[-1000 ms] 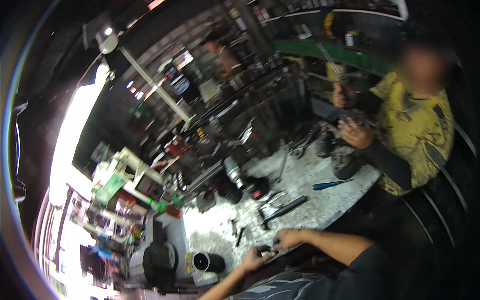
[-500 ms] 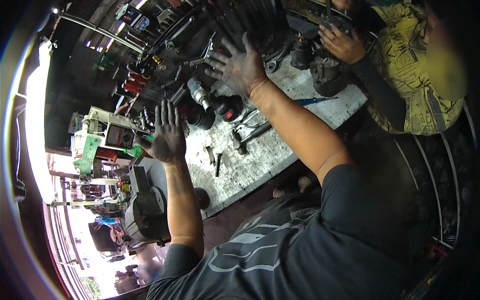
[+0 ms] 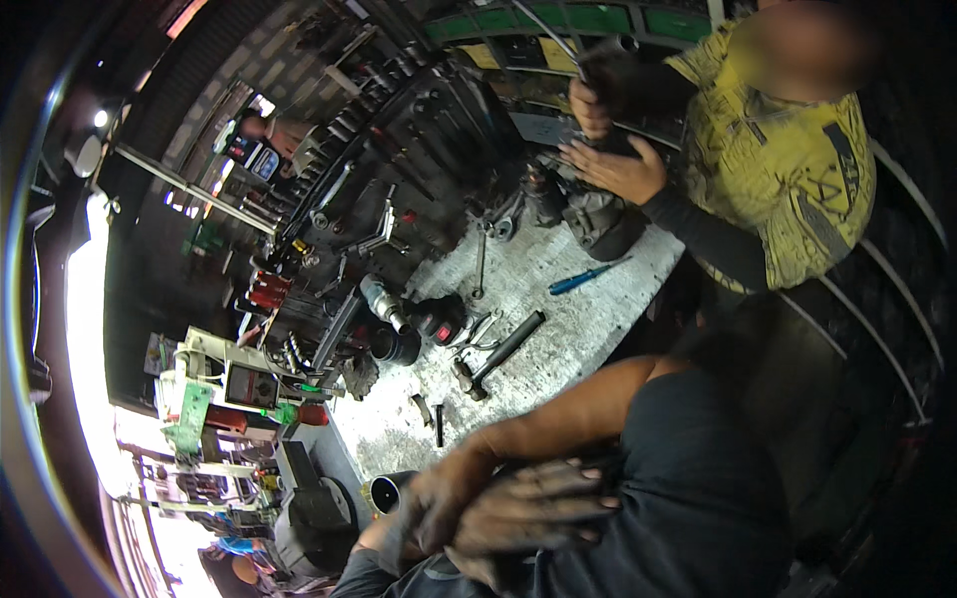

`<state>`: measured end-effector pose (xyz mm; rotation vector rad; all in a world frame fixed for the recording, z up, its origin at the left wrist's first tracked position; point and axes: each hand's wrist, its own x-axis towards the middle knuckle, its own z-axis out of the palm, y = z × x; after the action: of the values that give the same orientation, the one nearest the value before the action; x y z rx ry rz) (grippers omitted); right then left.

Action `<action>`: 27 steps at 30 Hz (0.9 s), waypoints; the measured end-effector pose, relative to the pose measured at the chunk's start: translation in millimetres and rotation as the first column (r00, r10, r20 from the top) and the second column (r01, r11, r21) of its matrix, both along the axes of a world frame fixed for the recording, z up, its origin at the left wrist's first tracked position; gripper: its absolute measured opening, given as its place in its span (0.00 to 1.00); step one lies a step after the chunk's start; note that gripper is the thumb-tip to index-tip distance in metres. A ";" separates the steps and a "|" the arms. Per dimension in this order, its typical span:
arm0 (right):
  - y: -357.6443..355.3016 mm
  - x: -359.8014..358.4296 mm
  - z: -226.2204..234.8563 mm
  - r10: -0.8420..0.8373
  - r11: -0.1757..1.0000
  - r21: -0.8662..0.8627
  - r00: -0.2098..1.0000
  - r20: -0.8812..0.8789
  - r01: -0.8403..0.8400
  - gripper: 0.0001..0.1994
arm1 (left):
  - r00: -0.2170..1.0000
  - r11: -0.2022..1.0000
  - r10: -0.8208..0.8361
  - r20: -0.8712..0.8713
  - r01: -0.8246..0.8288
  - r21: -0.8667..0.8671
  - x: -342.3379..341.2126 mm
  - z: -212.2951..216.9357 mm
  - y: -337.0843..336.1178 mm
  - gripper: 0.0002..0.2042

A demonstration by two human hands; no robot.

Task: The person assembles mechanical parts on a workbench using a cordless impact wrench, wrenches, and a screwdriver. They tighten bolts on a cylindrical component, adjust parts by hand, and coordinate with a coworker who also works on the assembly.

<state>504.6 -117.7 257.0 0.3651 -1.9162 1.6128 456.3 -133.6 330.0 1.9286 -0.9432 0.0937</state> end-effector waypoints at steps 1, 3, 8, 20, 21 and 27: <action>-21.8 -12.7 -1.8 0.039 0.997 0.075 0.993 -0.113 -0.031 0.24 | 0.999 1.000 0.018 0.033 -0.019 0.025 -2.3 2.9 -10.3 0.47; -34.2 -10.8 -10.7 0.045 0.990 -0.122 0.983 -0.176 -0.067 0.28 | 0.999 0.999 0.039 0.026 -0.039 -0.011 -10.3 10.2 -16.2 0.46; -34.0 -1.1 -17.6 0.046 0.987 -0.146 0.986 -0.158 -0.070 0.26 | 0.996 0.991 0.093 0.001 -0.092 -0.100 -34.1 27.4 -15.4 0.45; -45.5 -1.0 -42.4 0.043 0.961 -0.268 0.995 -0.095 -0.068 0.30 | 0.980 0.962 0.192 -0.046 -0.198 -0.187 -82.8 52.6 -10.7 0.43; -47.6 -1.2 -41.3 0.031 0.956 -0.285 0.991 -0.129 -0.067 0.28 | 0.980 0.962 0.189 -0.054 -0.196 -0.193 -81.7 50.9 -9.9 0.43; -48.3 15.5 -21.4 -0.031 0.989 -0.147 0.994 -0.107 0.015 0.31 | 0.979 0.956 0.193 -0.073 -0.204 -0.211 -83.3 51.0 -10.9 0.42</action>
<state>520.1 -166.0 235.6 0.3611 -1.7048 1.6714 373.0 -144.5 381.0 1.8072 -0.6729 0.2538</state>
